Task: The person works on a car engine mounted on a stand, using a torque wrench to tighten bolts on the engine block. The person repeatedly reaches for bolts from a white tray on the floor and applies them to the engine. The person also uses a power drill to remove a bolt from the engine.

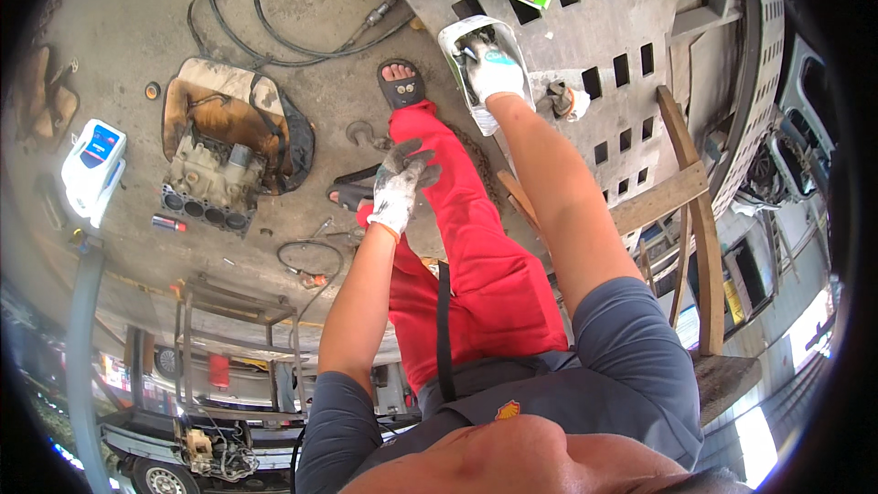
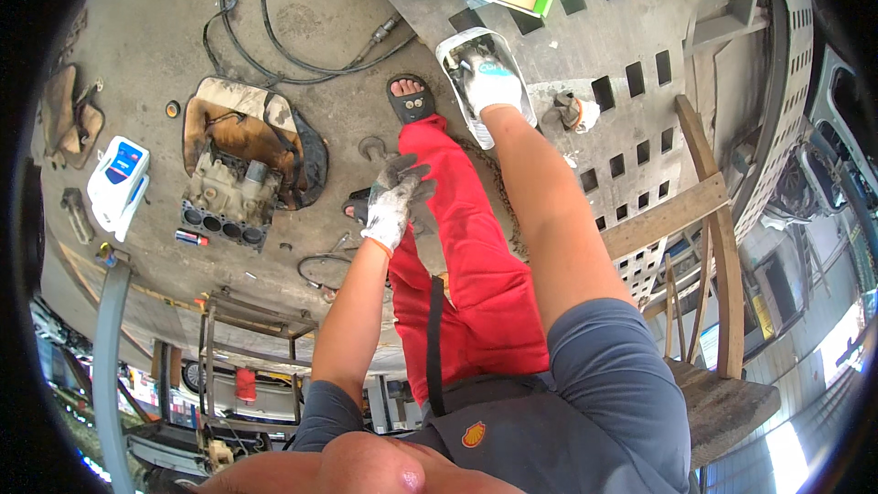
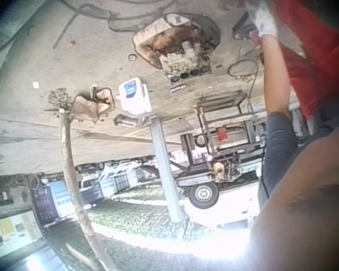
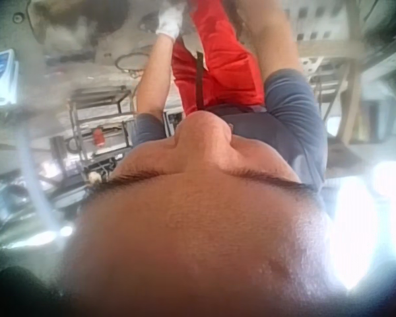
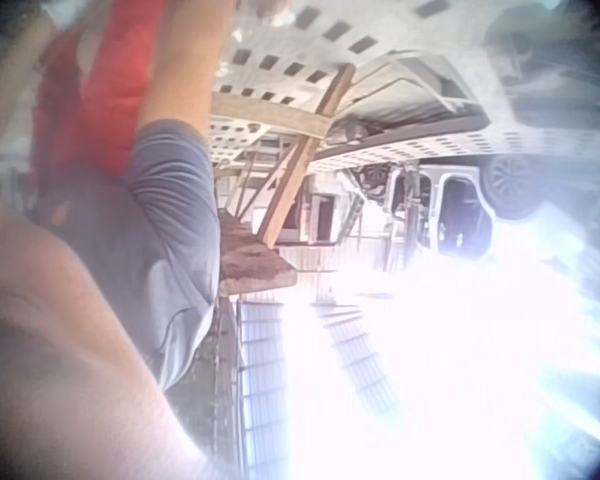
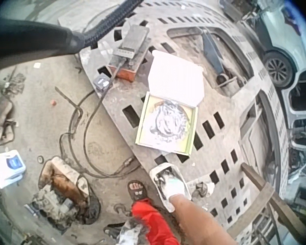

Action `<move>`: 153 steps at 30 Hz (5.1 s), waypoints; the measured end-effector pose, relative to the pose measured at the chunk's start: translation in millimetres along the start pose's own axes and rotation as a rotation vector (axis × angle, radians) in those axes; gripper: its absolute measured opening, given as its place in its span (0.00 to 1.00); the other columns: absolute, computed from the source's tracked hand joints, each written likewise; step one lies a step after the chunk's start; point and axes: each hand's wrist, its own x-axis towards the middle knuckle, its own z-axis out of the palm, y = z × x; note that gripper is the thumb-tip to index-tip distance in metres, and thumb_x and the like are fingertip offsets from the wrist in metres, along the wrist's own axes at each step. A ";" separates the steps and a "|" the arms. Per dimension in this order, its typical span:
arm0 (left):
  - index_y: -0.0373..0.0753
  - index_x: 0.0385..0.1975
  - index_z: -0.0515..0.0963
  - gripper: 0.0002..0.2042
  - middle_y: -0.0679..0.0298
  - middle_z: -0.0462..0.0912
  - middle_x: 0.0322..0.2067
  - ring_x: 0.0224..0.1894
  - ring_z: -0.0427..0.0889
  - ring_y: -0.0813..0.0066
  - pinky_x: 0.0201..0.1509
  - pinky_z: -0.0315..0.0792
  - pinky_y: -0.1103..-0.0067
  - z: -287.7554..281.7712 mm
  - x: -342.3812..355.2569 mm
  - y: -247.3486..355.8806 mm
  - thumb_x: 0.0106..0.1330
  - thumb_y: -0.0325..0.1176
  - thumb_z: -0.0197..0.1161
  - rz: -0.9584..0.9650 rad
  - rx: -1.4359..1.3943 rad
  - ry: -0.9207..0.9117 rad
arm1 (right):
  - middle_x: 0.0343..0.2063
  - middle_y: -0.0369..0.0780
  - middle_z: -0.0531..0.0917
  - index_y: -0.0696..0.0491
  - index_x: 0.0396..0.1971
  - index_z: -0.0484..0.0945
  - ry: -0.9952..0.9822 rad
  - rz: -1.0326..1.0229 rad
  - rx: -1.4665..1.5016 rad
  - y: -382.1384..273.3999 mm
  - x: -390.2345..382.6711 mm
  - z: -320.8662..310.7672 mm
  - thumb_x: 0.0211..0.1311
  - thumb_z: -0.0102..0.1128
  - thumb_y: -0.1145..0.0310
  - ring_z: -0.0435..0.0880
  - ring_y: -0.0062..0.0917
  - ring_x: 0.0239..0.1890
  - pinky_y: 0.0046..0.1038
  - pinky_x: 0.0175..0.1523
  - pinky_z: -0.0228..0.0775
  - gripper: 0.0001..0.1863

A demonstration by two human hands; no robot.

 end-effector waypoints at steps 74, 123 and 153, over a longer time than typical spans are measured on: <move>0.32 0.57 0.75 0.15 0.54 0.86 0.48 0.41 0.89 0.66 0.48 0.83 0.74 -175.7 -119.0 -84.1 0.78 0.34 0.55 -0.028 0.144 0.045 | 0.54 0.51 0.85 0.55 0.58 0.81 0.236 0.229 0.166 0.3 -38.6 8.0 0.65 0.64 0.56 0.84 0.44 0.58 0.38 0.63 0.73 0.26; 0.34 0.57 0.78 0.20 0.57 0.87 0.44 0.44 0.88 0.71 0.50 0.80 0.74 -36.1 -139.5 62.3 0.80 0.45 0.55 0.444 0.220 -0.092 | 0.37 0.43 0.83 0.57 0.42 0.81 -0.029 -0.902 0.694 -140.8 -189.1 -130.3 0.55 0.74 0.78 0.83 0.37 0.38 0.34 0.44 0.77 0.15; 0.36 0.53 0.78 0.14 0.65 0.83 0.36 0.34 0.81 0.76 0.40 0.79 0.76 -367.9 -643.9 -463.2 0.77 0.39 0.59 0.992 -0.953 0.846 | 0.36 0.40 0.84 0.54 0.62 0.69 -1.081 -0.812 0.044 -522.0 -775.9 55.9 0.75 0.56 0.60 0.87 0.29 0.29 0.29 0.28 0.80 0.22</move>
